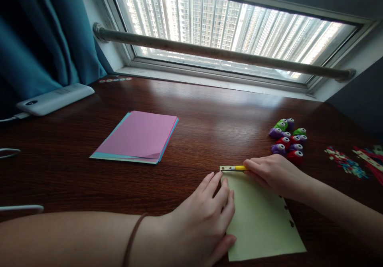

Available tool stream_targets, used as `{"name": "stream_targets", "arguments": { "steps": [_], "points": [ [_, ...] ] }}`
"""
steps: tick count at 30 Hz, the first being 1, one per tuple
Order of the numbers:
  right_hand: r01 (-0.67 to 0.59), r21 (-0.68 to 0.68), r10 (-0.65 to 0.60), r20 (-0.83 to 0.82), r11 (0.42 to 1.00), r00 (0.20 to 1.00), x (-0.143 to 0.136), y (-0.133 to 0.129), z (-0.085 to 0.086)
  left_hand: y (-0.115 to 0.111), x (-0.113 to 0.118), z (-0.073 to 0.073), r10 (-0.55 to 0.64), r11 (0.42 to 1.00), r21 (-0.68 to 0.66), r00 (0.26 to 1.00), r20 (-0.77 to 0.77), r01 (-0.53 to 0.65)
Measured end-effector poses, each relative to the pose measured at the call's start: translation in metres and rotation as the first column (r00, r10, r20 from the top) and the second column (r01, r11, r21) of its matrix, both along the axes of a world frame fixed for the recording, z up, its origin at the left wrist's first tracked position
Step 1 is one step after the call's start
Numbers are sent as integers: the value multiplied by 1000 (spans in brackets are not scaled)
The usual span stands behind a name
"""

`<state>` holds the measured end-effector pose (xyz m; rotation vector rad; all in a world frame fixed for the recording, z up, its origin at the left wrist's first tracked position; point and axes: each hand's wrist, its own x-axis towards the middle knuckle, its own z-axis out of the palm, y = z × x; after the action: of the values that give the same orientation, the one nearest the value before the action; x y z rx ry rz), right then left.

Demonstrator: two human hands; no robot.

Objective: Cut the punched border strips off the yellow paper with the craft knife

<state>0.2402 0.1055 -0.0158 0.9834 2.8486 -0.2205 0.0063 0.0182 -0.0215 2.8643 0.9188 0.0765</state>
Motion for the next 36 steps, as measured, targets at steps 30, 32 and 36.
{"name": "stream_targets", "arguments": {
  "steps": [30,32,36],
  "points": [
    [-106,59,102,74,993,992,9,7,1,6,4,4,-43,988,140,994,-102,57],
    [-108,56,104,65,993,992,11,7,2,6,5,4,-52,991,116,993,-109,64],
    [-126,74,124,34,989,992,13,9,1,6,5,5,-40,997,63,993,-108,47]
  ]
}}
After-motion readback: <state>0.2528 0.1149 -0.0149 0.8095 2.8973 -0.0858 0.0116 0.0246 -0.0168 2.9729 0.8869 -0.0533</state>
